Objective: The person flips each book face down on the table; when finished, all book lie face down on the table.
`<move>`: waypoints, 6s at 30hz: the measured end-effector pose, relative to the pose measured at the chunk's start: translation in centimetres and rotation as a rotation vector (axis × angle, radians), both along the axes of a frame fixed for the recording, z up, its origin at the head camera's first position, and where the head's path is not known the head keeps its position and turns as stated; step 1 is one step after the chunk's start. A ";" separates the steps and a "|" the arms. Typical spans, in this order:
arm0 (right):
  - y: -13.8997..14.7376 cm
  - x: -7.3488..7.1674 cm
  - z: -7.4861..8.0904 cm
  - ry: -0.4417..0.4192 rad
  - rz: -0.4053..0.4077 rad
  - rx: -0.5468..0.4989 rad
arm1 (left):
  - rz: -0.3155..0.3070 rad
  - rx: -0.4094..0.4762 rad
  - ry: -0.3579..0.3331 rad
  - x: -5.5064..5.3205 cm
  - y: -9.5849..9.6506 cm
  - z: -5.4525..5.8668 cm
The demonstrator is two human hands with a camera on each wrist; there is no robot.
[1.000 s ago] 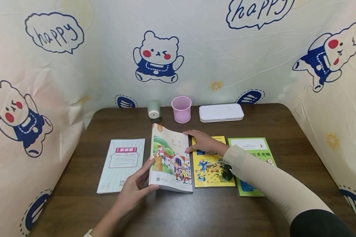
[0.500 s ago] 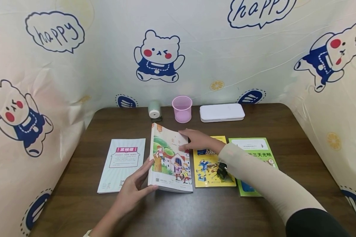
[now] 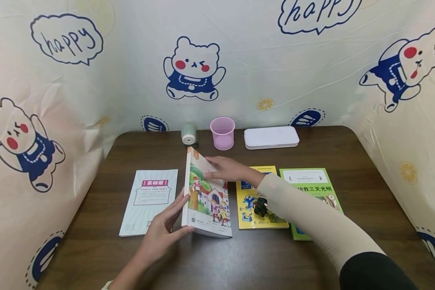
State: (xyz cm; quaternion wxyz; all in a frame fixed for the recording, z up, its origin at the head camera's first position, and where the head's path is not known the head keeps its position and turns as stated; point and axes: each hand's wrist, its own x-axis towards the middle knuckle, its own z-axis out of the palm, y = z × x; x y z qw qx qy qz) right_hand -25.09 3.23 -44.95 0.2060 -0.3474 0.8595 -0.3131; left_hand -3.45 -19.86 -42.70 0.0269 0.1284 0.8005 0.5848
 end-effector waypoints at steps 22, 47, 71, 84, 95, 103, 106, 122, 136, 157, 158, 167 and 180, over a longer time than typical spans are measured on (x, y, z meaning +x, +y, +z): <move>-2.8 1.1 3.7 -0.109 -0.078 -0.328 | -0.024 -0.045 0.110 0.2 -0.5 1.9; -5.1 1.6 5.0 -0.281 -0.151 -0.537 | -0.066 -0.262 0.289 0.8 -2.2 3.8; -0.9 1.6 3.9 -0.300 -0.139 -0.637 | -0.132 0.044 0.190 0.3 1.9 1.2; 2.0 1.7 2.5 -0.300 -0.169 -0.601 | -0.168 0.084 0.147 -0.6 3.9 -0.6; 3.7 1.6 1.2 -0.362 -0.129 -0.524 | -0.170 0.058 0.097 -1.1 5.0 -2.0; 4.2 1.5 0.1 -0.323 -0.139 -0.461 | -0.187 -0.057 0.083 -1.5 5.2 -3.3; 4.4 1.5 -0.3 -0.309 -0.154 -0.437 | -0.193 -0.101 0.072 -1.6 5.2 -3.4; 5.4 1.1 -0.8 -0.183 -0.135 -0.243 | -0.290 -0.612 0.057 -2.1 4.8 -3.9; 6.3 0.3 -0.6 -0.109 -0.136 -0.020 | -0.381 -0.779 0.105 -2.7 4.3 -4.1; 5.7 -1.0 -1.9 -0.014 -0.069 0.145 | -0.410 -0.794 0.168 -3.3 3.3 -4.6; 5.6 -1.0 -1.9 -0.007 -0.068 0.151 | -0.411 -0.796 0.171 -3.3 3.2 -4.5; 4.9 -1.1 -2.2 0.029 -0.068 0.170 | -0.413 -0.788 0.111 -3.7 2.8 -4.0; 4.3 -1.0 -1.9 0.033 -0.097 0.213 | -0.409 -0.778 0.064 -4.0 2.9 -4.2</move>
